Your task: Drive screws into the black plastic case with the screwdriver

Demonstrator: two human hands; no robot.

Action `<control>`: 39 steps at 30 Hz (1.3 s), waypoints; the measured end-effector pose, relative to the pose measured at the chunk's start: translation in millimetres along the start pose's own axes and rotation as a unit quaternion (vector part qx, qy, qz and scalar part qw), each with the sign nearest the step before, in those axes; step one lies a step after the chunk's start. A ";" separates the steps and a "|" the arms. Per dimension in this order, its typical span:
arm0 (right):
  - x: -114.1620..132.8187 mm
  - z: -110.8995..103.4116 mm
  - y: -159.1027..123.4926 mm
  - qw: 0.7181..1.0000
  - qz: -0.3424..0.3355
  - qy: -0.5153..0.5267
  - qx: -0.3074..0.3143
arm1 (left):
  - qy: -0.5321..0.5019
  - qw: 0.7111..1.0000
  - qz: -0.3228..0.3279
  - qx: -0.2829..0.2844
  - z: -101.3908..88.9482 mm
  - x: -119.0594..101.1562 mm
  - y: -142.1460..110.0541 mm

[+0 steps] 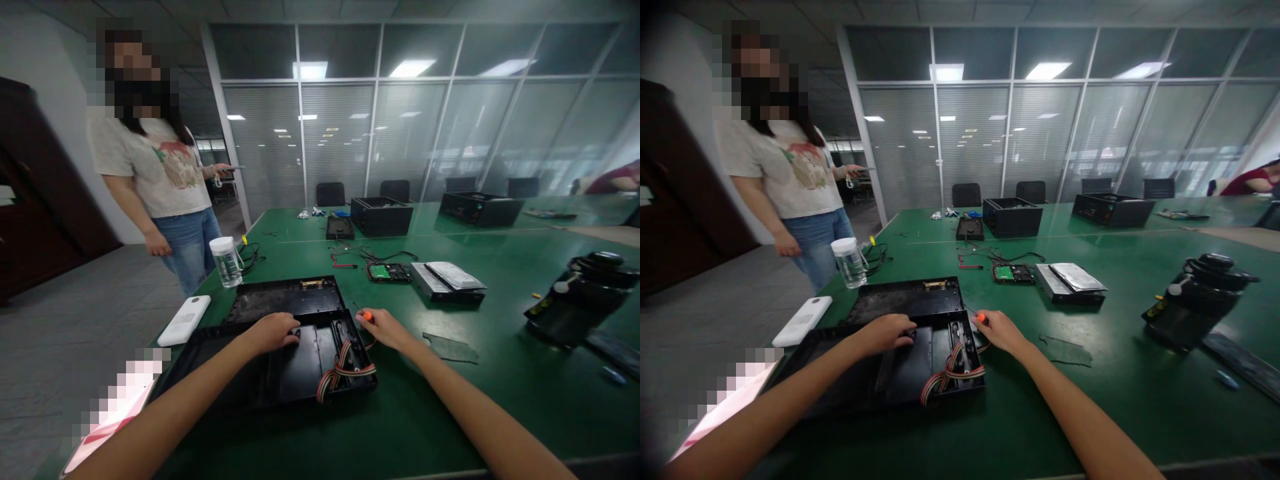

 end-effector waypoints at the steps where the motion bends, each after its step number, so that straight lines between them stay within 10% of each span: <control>1: 0.5 1.4 0.9 1.000 0.008 0.015 -0.007 | 0.009 1.000 0.005 0.003 5.5 0.1 1.8; 11: 5.2 18.7 3.1 1.000 0.022 -0.011 0.011 | -0.036 0.999 0.037 0.000 15.9 2.4 12.0; 18: 12.7 13.5 3.8 1.000 0.001 0.002 0.005 | -0.161 0.986 0.053 -0.005 -0.7 -39.7 59.0; 28: -27.1 -16.0 3.1 0.979 0.087 0.072 -0.172 | -0.136 0.985 0.074 -0.073 29.6 -56.7 71.1; 39: -35.7 -24.9 2.1 0.974 0.108 0.060 -0.190 | -0.109 0.988 0.075 -0.083 34.9 -56.7 69.9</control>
Point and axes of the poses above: each hand's wrist, its own y-axis towards the middle knuckle, its own z-axis out of the palm, x = y × z, the point moved 4 cm from there along y, towards the middle knuckle, and after that the axes turned 11 degrees about -z, right-handed, at the moved point
